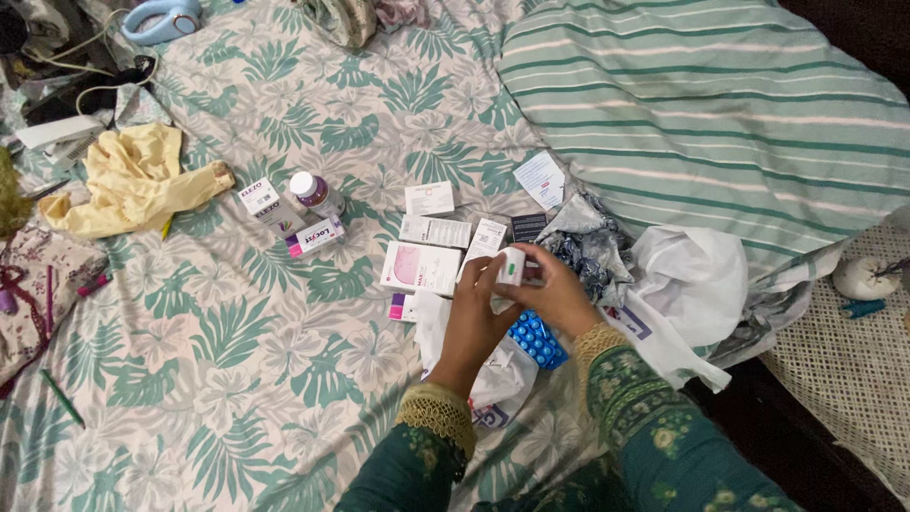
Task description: The person sits on a bed and unpacks several medicine boxes, removing blister strips of pills. They place the strips and empty boxes on the bed surface, occasionally picking up and inspecting different packages before setting them down.
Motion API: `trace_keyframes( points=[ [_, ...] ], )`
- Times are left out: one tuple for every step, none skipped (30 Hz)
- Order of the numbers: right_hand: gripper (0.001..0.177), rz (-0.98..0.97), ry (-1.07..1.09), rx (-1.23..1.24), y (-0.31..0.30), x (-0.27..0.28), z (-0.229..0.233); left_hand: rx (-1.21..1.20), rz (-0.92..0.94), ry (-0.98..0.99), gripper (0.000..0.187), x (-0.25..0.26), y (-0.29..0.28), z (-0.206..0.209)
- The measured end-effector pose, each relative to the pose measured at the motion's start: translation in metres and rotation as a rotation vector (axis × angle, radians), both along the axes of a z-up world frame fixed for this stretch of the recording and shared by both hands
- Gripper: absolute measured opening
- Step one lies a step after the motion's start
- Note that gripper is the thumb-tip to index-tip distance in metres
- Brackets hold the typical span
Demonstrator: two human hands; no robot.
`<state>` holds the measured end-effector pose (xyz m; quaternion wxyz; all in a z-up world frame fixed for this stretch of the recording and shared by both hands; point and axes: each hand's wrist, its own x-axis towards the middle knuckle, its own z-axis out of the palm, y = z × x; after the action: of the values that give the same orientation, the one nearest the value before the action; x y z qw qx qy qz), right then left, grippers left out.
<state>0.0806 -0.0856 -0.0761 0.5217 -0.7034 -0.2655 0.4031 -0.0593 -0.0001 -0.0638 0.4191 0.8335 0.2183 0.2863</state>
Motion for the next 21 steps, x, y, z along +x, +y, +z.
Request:
trace_keyframes(
  points=[
    [0.072,0.058,0.065,0.073,-0.004,0.005,-0.004,0.037,0.013,-0.014,0.077,-0.001,0.000,0.001],
    [0.071,0.113,0.127,0.149,-0.007,0.013,-0.009,0.077,0.021,-0.031,0.080,-0.001,0.001,0.001],
    [0.071,0.167,0.189,0.224,-0.008,0.018,-0.014,0.117,0.030,-0.048,0.083,0.000,0.002,0.000],
    [0.070,0.178,0.198,0.199,-0.009,0.021,-0.019,0.129,0.011,0.009,0.082,0.001,0.004,-0.002],
    [0.069,0.189,0.208,0.173,-0.011,0.026,-0.023,0.140,-0.007,0.066,0.082,0.004,0.008,-0.005],
    [0.068,0.200,0.222,0.148,-0.012,0.028,-0.029,0.152,-0.025,0.128,0.082,0.004,0.010,-0.007],
    [0.062,0.096,0.092,0.123,-0.013,0.030,-0.034,0.135,0.006,0.137,0.082,0.004,0.009,-0.010],
    [0.058,-0.009,-0.035,0.100,-0.013,0.033,-0.041,0.123,0.037,0.148,0.081,0.003,0.009,-0.011],
    [0.055,-0.114,-0.162,0.077,-0.012,0.037,-0.047,0.111,0.068,0.159,0.081,0.003,0.010,-0.011],
    [0.051,-0.075,-0.427,-0.068,-0.014,0.042,-0.053,0.097,0.080,0.162,0.081,0.002,0.009,-0.009],
    [0.048,-0.033,-0.692,-0.212,-0.018,0.046,-0.059,0.084,0.092,0.166,0.081,0.001,0.009,-0.007],
    [0.044,0.012,-0.953,-0.358,-0.022,0.048,-0.064,0.070,0.102,0.171,0.081,-0.001,0.008,-0.003],
    [0.052,0.064,-0.948,-0.385,-0.026,0.048,-0.068,0.113,0.117,0.188,0.082,-0.003,0.007,0.001],
    [0.060,0.116,-0.949,-0.409,-0.029,0.050,-0.071,0.158,0.134,0.198,0.082,-0.002,0.007,0.004],
    [0.067,0.168,-0.950,-0.434,-0.029,0.051,-0.072,0.202,0.151,0.208,0.083,-0.001,0.008,0.008],
    [0.064,0.162,-0.969,-0.463,-0.029,0.053,-0.072,0.160,0.163,0.238,0.082,0.001,0.008,0.011],
    [0.062,0.155,-0.988,-0.493,-0.028,0.054,-0.071,0.117,0.175,0.267,0.082,0.002,0.008,0.013],
    [0.062,0.148,-1.002,-0.521,-0.027,0.053,-0.071,0.075,0.186,0.301,0.082,0.001,0.008,0.015],
    [0.057,0.064,-0.994,-0.447,-0.025,0.053,-0.070,0.041,0.211,0.335,0.083,0.001,0.009,0.016],
    [0.053,-0.022,-0.987,-0.377,-0.025,0.059,-0.066,0.005,0.233,0.365,0.084,0.004,0.011,0.016],
    [0.049,-0.109,-0.977,-0.308,-0.024,0.061,-0.060,-0.031,0.256,0.394,0.086,0.007,0.012,0.015]
  ],
)
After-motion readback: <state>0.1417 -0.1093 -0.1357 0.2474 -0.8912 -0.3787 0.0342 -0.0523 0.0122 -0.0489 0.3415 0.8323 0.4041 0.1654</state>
